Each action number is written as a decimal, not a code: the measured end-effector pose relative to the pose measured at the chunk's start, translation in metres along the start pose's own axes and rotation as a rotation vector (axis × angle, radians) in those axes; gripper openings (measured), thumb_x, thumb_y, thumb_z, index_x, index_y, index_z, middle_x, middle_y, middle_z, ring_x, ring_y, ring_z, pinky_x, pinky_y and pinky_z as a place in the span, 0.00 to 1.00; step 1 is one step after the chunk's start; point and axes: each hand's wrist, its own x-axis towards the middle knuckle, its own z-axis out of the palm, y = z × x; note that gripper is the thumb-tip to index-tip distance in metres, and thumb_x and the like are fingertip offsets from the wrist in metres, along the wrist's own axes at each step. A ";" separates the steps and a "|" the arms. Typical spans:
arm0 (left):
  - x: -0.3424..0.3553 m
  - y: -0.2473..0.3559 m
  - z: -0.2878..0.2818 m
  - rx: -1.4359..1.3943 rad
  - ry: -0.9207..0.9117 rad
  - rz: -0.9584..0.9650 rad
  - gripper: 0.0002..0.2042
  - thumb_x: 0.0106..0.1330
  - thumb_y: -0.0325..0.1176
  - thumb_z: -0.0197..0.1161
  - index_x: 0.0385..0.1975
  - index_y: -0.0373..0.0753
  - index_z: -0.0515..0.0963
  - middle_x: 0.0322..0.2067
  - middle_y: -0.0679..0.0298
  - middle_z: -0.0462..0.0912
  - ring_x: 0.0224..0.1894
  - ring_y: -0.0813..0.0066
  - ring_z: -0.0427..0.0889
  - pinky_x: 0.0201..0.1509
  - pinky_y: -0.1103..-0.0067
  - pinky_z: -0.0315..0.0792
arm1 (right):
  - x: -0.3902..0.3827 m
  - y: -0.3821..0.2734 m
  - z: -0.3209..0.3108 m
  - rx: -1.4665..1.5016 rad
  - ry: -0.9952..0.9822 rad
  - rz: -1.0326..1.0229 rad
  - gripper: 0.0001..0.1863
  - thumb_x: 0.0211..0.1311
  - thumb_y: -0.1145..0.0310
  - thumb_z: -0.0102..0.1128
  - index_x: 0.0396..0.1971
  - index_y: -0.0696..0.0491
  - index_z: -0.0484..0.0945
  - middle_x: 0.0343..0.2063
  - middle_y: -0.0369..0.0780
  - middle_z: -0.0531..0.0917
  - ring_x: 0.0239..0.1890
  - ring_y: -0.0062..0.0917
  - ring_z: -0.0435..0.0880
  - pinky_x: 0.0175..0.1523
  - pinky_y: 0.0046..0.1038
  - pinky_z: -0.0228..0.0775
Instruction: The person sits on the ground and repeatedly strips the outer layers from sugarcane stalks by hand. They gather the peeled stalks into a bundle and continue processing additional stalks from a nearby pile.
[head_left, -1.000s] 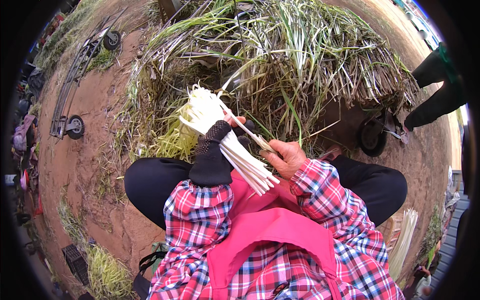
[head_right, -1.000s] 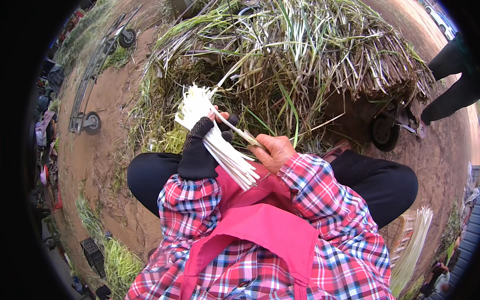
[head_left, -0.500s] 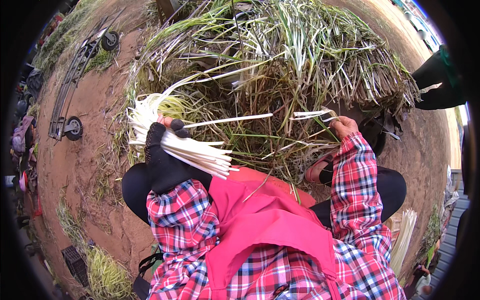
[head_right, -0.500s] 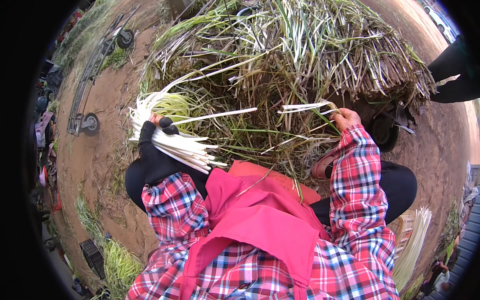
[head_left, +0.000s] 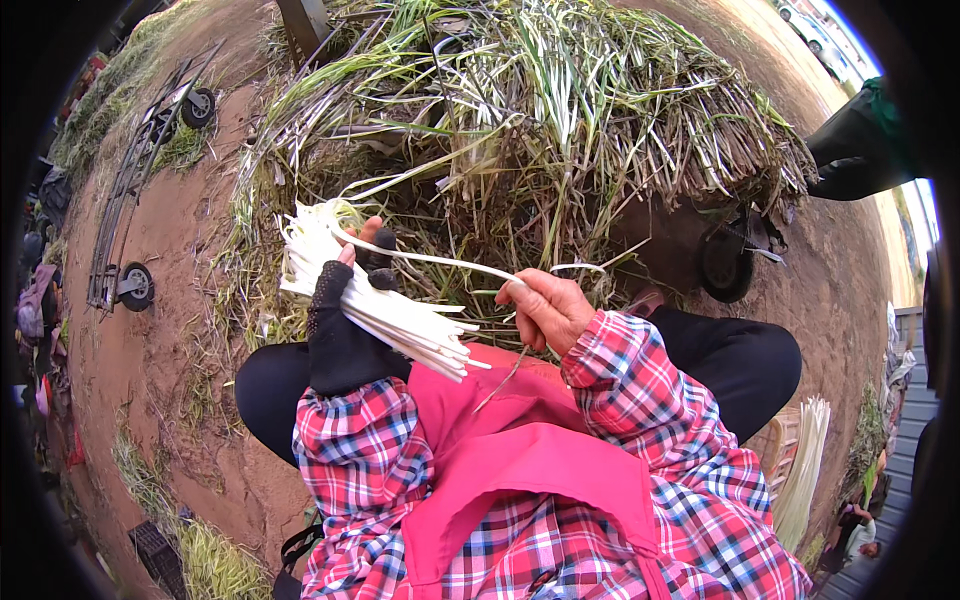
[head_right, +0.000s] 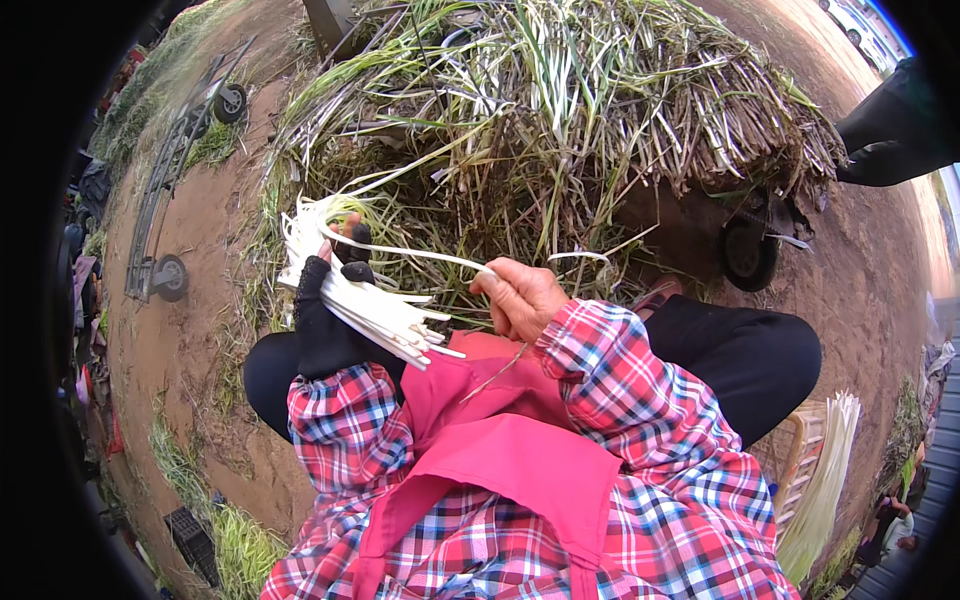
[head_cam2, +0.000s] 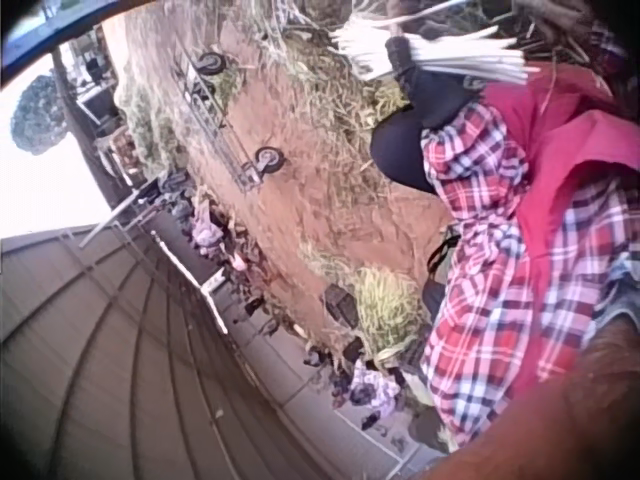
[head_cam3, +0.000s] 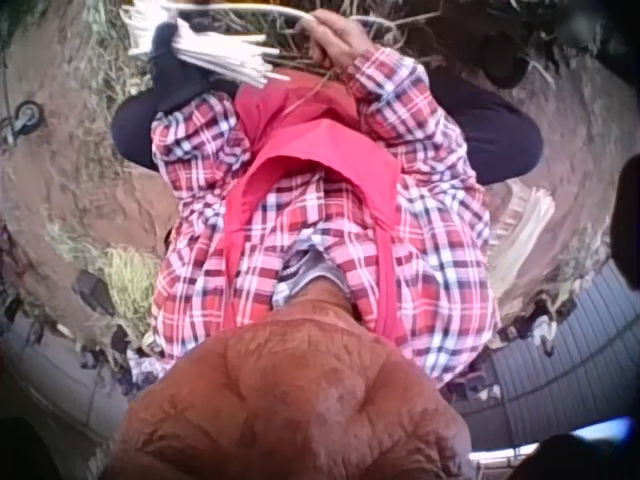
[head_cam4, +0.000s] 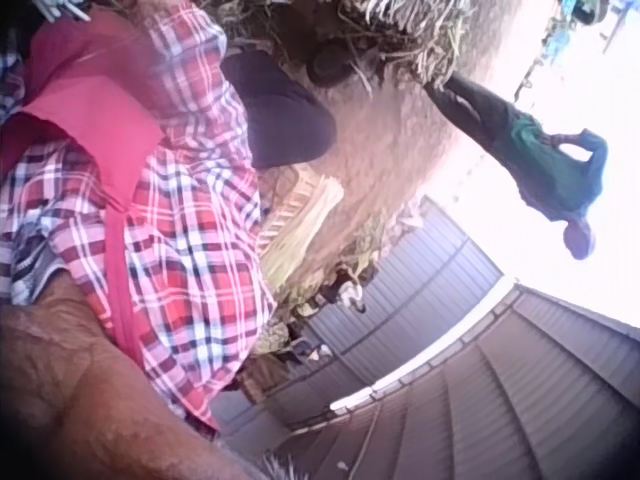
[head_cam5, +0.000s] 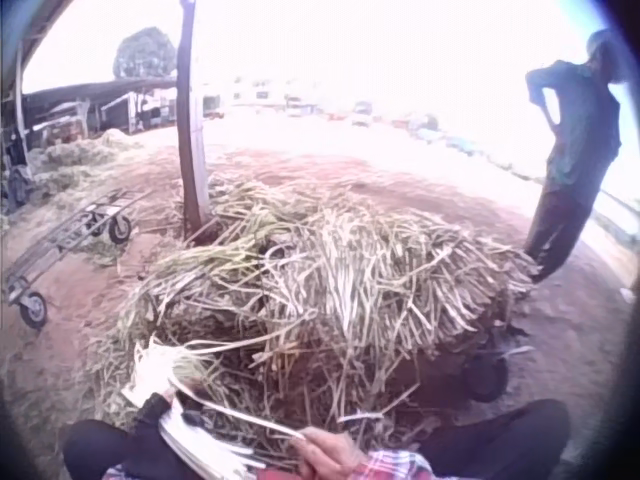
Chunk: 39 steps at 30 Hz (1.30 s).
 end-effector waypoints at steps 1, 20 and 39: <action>0.003 -0.002 0.000 -0.012 -0.025 -0.056 0.22 0.56 0.28 0.51 0.51 0.37 0.55 0.49 0.46 0.65 0.50 0.64 0.69 0.37 0.81 0.71 | 0.000 0.002 -0.001 0.100 0.151 0.079 0.15 0.64 0.62 0.35 0.32 0.57 0.68 0.07 0.31 0.67 0.08 0.12 0.61 0.14 0.14 0.54; 0.001 -0.044 -0.008 -0.017 0.074 -0.706 0.17 0.55 0.28 0.54 0.45 0.36 0.65 0.40 0.55 0.73 0.38 0.64 0.75 0.42 0.70 0.72 | -0.005 0.027 0.020 0.087 -0.230 0.140 0.19 0.62 0.58 0.41 0.31 0.59 0.74 0.14 0.34 0.72 0.15 0.15 0.68 0.19 0.18 0.59; 0.027 -0.102 -0.049 0.440 -0.355 -0.676 0.21 0.49 0.30 0.61 0.46 0.39 0.66 0.38 0.58 0.75 0.42 0.68 0.74 0.44 0.75 0.69 | 0.016 0.053 -0.009 0.365 -0.238 0.344 0.27 0.47 0.66 0.61 0.47 0.59 0.63 0.35 0.38 0.74 0.37 0.21 0.74 0.43 0.23 0.66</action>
